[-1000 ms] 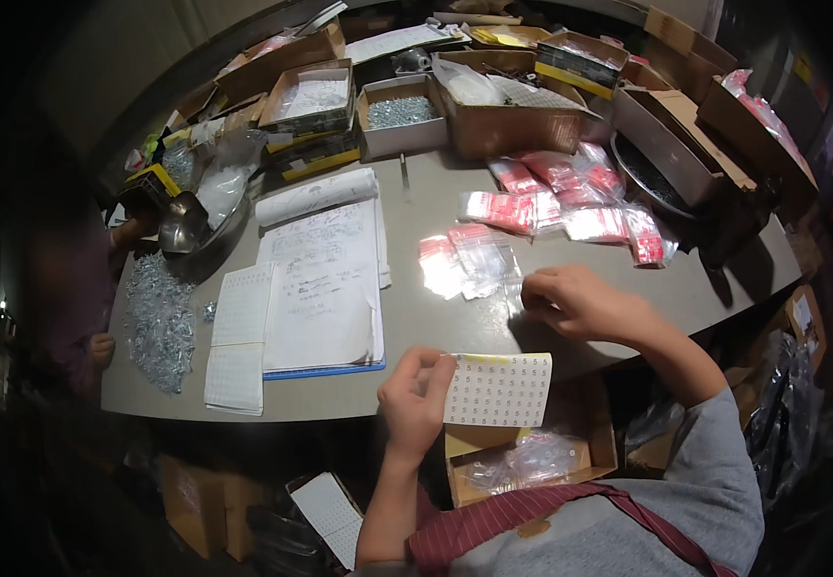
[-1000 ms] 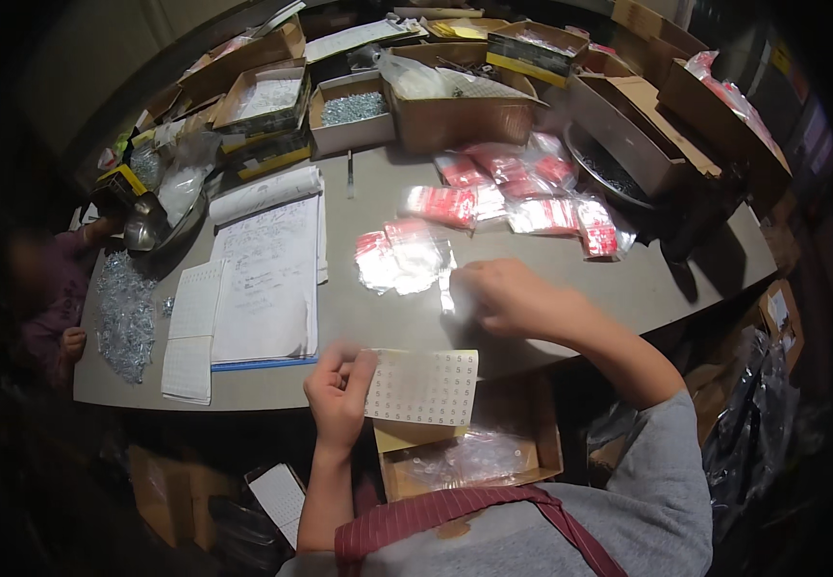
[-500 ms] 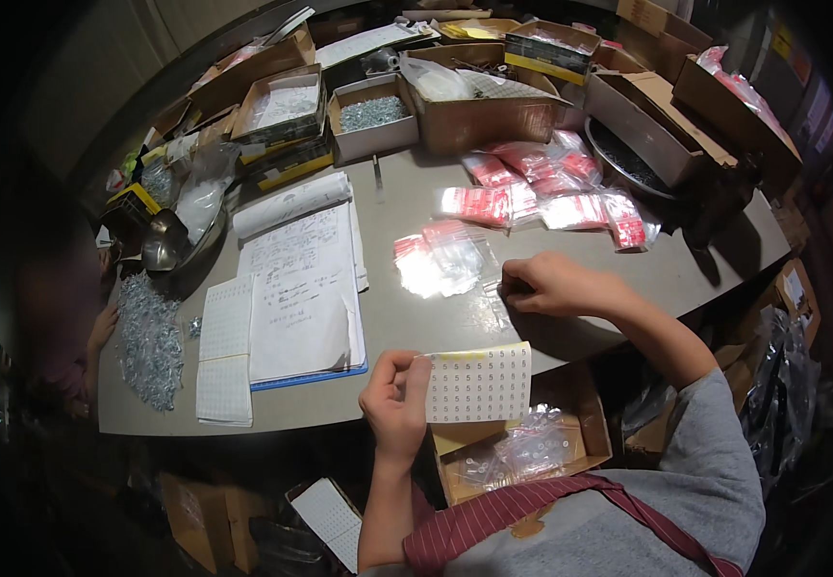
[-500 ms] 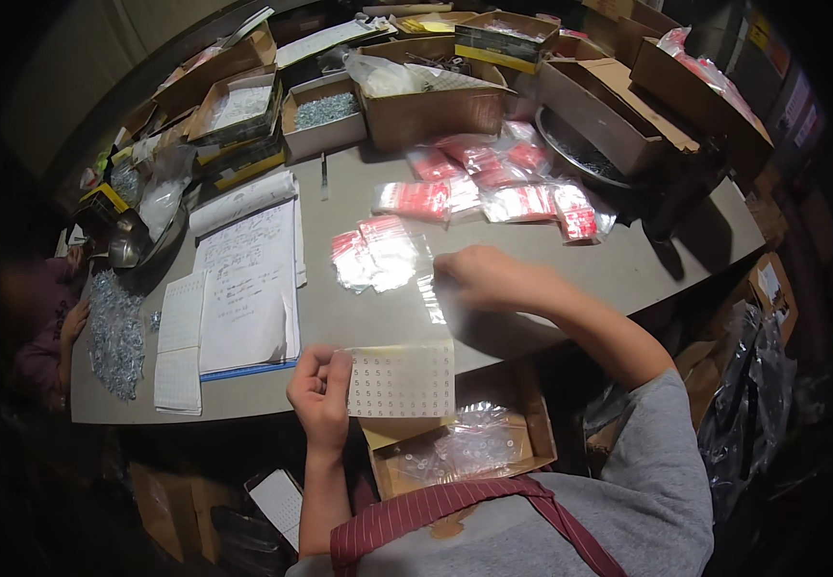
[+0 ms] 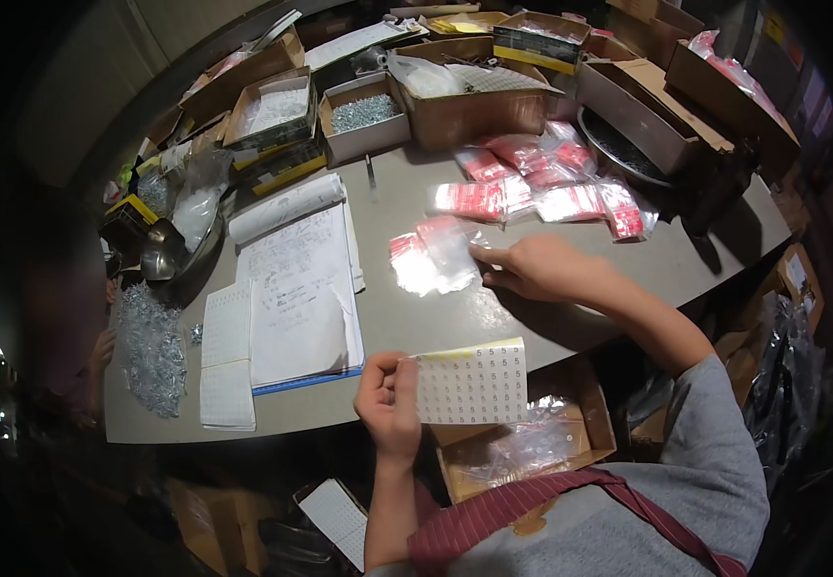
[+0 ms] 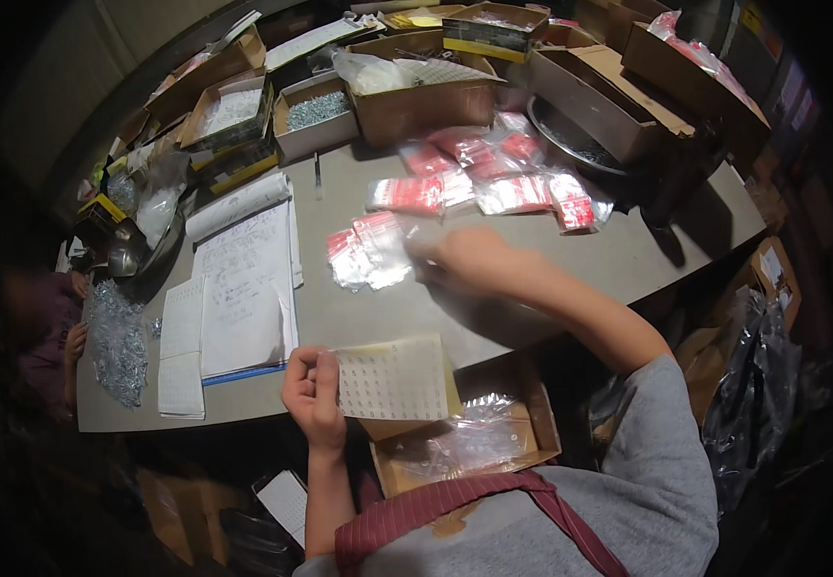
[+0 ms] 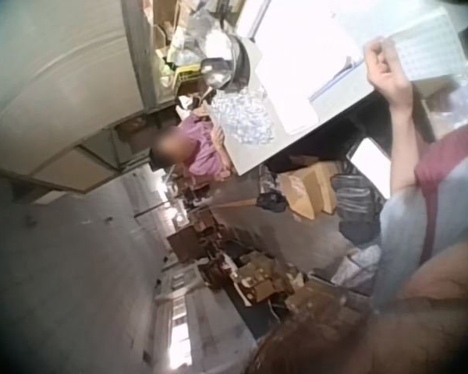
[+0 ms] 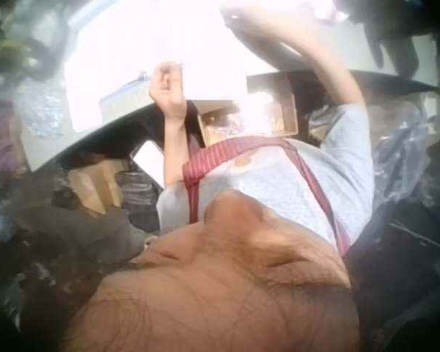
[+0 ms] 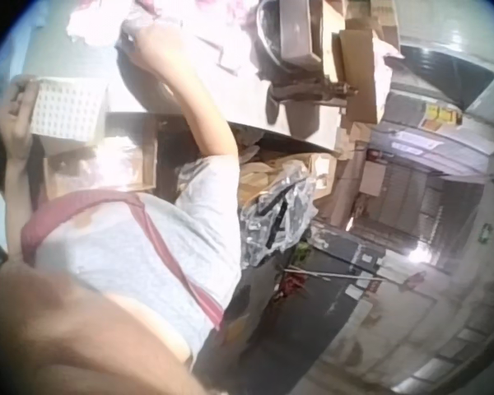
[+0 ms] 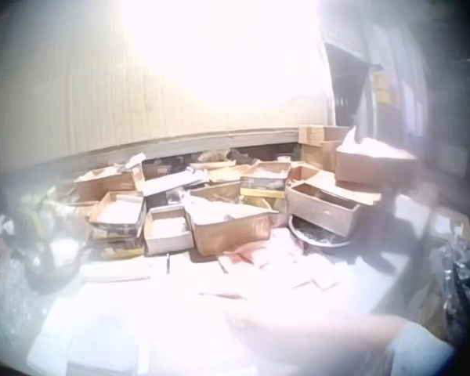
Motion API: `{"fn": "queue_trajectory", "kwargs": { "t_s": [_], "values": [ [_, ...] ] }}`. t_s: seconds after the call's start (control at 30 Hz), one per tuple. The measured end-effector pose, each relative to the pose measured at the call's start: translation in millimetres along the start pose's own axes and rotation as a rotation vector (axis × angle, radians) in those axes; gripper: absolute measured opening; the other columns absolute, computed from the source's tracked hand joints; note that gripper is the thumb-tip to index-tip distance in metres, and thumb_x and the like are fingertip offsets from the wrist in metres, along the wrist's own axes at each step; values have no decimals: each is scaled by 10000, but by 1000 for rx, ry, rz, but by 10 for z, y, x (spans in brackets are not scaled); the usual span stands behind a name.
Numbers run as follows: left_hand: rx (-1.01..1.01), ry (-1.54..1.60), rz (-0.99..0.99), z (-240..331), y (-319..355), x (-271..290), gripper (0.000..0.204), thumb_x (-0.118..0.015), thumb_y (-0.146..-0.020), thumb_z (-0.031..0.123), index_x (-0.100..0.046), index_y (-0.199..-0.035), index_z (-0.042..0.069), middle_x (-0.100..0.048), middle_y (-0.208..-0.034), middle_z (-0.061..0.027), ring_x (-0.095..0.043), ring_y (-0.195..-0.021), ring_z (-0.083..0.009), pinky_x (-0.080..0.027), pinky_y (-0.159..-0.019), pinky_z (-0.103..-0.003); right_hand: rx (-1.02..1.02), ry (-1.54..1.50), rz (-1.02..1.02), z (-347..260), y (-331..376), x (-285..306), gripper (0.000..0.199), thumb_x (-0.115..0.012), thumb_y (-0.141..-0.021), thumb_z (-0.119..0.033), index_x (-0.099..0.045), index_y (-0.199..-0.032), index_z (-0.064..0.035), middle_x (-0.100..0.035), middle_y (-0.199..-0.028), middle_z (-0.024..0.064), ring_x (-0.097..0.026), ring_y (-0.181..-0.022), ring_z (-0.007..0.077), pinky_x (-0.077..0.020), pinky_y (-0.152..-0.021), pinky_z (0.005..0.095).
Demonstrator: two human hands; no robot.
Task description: The person repeatedly peels small round labels from a sheet and applies them to small transparent plastic pouches on a cluttered work table. The person handles the label sheet and pouches by hand, placing each labeled pouch back on the table.
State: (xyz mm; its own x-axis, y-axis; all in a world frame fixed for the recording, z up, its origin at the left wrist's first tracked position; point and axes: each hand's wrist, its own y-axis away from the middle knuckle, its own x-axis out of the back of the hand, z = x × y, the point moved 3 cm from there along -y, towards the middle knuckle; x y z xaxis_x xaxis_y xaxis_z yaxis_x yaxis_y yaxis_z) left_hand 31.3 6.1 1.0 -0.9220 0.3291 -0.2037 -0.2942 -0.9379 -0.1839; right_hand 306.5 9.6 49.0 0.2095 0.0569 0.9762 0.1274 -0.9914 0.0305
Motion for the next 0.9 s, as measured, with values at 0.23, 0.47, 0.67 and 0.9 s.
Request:
{"fn": "queue_trajectory", "kwargs": {
  "t_s": [0.23, 0.47, 0.67, 0.9],
  "values": [
    [89, -147, -126, -36, -29, 12, 115, -634, -986, 91, -633, -953, -19, -653, -759, -14, -564, -659, -31, -426, -585, -194, 155, -49, -177, -126, 369, 123, 349, -667, -946, -378, -736, -1090, -68, -682, -763, 191, -662, -706, 375, -520, -665, 448],
    [26, -389, -257, 42, -33, -103, 93, -686, -926, 80, -692, -956, -9, -728, -801, -93, -698, -709, -135, -535, -665, -276, 114, -594, -90, 104, 138, 102, 223, -699, -838, -132, -652, -1015, -5, -662, -852, 124, -649, -789, 247, -514, -720, 380],
    [-119, -461, -314, 18, 0, -65, 98, -721, -889, 75, -706, -955, 5, -727, -834, -118, -715, -749, -224, -546, -686, -313, 190, -271, 23, 46, -47, -99, 262, -713, -775, -148, -597, -981, -35, -662, -898, 169, -661, -849, 367, -521, -748, 453],
    [-191, -276, -218, 53, 70, 28, 69, -699, -878, 71, -713, -911, 12, -745, -945, -123, -697, -991, -314, -474, -1012, -454, -81, -138, -50, 216, 20, 3, 497, -788, -836, -345, -544, -1127, -25, -679, -976, 224, -648, -942, 436, -507, -806, 485]
  ]
}}
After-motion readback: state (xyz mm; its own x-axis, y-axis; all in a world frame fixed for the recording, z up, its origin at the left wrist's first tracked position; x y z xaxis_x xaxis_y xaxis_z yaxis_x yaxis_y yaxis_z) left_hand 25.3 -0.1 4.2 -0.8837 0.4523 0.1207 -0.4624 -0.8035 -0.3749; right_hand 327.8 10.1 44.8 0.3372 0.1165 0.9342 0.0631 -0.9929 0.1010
